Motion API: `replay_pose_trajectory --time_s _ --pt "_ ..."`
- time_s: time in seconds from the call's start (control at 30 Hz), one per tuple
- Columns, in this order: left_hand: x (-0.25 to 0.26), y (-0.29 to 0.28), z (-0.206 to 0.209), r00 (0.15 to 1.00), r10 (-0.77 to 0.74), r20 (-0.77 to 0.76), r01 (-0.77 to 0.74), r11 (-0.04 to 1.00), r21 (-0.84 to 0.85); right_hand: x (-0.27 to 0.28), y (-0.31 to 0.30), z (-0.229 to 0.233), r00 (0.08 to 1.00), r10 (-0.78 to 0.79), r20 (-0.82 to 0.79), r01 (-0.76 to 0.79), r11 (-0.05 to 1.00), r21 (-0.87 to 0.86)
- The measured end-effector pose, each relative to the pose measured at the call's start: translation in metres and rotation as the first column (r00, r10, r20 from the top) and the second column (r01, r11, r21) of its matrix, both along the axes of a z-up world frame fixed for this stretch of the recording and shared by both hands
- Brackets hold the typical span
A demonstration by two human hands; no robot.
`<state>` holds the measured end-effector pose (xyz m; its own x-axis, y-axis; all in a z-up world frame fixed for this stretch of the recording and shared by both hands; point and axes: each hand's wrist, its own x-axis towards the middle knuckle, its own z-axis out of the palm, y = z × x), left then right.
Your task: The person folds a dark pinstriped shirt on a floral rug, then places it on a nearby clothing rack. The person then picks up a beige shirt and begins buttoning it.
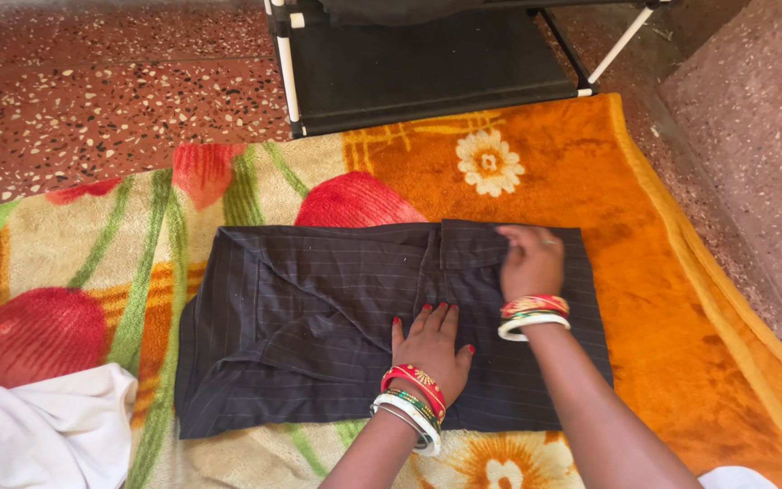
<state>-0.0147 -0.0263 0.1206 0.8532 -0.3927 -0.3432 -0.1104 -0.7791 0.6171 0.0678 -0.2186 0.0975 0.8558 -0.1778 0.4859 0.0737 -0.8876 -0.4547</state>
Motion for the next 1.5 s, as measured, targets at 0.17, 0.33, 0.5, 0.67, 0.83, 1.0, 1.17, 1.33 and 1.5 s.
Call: replay_pose_trajectory --time_s 0.17,0.33,0.5,0.67,0.83,1.0,1.17,1.33,1.5 --pt "-0.001 -0.001 0.009 0.999 -0.029 -0.039 0.03 0.999 0.021 -0.031 -0.052 0.0 0.988 -0.154 -0.028 0.153 0.988 -0.029" --pt "-0.002 -0.002 0.011 0.998 -0.051 -0.048 0.053 0.997 0.055 -0.041 -0.045 0.002 0.998 -0.044 -0.046 0.037 0.989 -0.146" --pt "-0.002 -0.001 0.007 0.999 -0.043 -0.016 0.043 0.998 0.049 -0.029 -0.019 0.004 0.992 -0.077 -0.101 0.053 0.974 -0.222" --pt "-0.002 -0.003 0.006 0.999 -0.044 -0.02 0.046 0.997 0.058 -0.03 -0.017 0.004 0.982 -0.099 -0.161 0.052 0.96 -0.277" --pt "-0.002 -0.003 0.005 0.999 -0.042 -0.014 0.043 0.998 0.052 -0.032 -0.012 -0.001 0.988 -0.02 -0.15 -0.028 0.951 -0.309" --pt "-0.003 -0.003 0.006 0.999 -0.039 -0.005 0.039 0.998 0.042 -0.022 -0.005 -0.004 0.966 -0.046 -0.253 -0.042 0.944 -0.328" --pt "-0.002 -0.003 0.007 0.998 -0.054 -0.022 0.055 0.997 0.052 -0.007 -0.002 -0.006 0.913 -0.102 -0.394 -0.003 0.967 -0.256" --pt "-0.003 -0.003 0.007 0.999 -0.044 -0.031 0.046 0.998 0.038 0.004 0.004 -0.001 0.856 -0.09 -0.509 -0.028 0.975 -0.22" --pt "-0.003 -0.003 0.006 1.0 -0.008 0.005 0.008 1.0 0.009 -0.009 0.013 0.008 0.928 0.014 -0.372 -0.091 0.978 -0.189"
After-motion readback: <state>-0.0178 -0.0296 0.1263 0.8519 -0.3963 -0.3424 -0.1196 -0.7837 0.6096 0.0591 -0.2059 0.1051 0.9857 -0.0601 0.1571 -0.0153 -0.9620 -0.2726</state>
